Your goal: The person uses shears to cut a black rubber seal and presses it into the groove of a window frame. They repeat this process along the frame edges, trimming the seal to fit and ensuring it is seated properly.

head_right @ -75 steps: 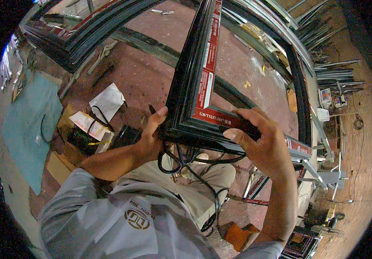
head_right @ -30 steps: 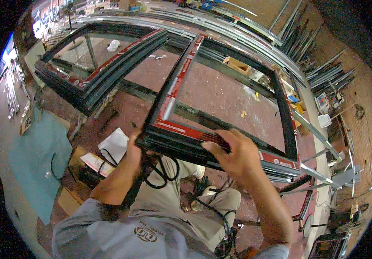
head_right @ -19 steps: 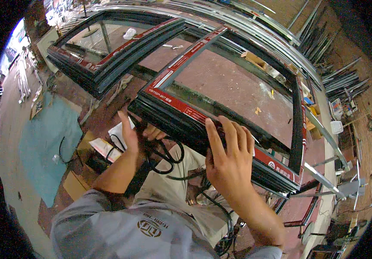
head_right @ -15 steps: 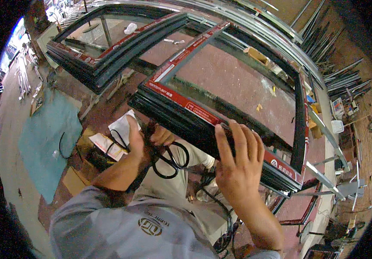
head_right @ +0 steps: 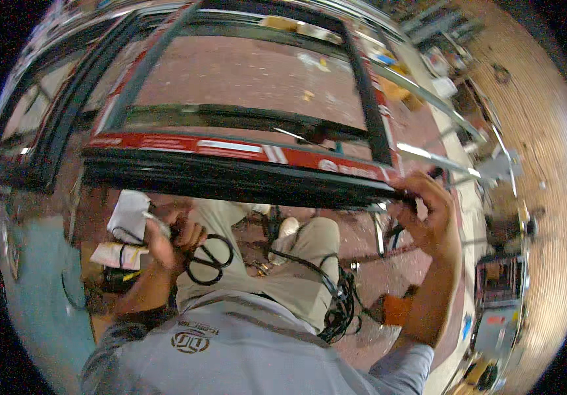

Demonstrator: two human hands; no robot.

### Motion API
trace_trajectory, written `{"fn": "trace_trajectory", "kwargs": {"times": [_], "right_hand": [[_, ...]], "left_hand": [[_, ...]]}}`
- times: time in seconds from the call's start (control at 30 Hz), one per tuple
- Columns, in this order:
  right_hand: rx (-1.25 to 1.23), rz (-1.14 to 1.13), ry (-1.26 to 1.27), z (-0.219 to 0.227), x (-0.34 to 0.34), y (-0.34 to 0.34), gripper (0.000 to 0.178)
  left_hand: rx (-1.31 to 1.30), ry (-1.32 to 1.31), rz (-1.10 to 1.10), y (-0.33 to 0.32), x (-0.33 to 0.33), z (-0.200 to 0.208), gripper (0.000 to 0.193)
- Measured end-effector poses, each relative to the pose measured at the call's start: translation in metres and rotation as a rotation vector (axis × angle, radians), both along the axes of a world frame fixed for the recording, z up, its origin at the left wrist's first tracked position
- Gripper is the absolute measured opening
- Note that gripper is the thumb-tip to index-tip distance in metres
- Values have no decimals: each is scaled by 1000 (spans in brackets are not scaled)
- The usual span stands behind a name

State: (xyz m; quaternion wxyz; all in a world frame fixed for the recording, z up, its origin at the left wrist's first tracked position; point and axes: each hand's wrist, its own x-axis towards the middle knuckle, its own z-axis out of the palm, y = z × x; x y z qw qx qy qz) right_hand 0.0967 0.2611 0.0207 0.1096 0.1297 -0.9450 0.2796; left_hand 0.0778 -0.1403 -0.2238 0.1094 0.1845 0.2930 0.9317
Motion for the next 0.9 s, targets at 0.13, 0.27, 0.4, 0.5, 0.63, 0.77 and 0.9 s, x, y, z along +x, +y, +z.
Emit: {"fn": "trace_trajectory", "kwargs": {"times": [0.13,0.27,0.4,0.5,0.63,0.77,0.9], "right_hand": [[-226,139,6,-4,13,41,22],[-197,-3,34,-21,16,63,13],[-250,-64,112,-35,7,69,11],[-203,-123,63,-46,1,73,11],[-204,-170,56,-51,-5,68,11],[-186,-202,73,-50,-3,66,11],[-60,-212,216,-56,-3,64,13]], "left_hand": [[14,-42,-73,16,14,-16,81],[-54,-134,-118,21,25,-14,72],[-55,-144,-142,22,23,-18,68],[-89,-101,-130,23,23,-14,60],[-220,-50,-173,26,25,-12,47],[-430,42,-191,39,29,6,43],[-494,139,-220,52,28,18,42]]}}
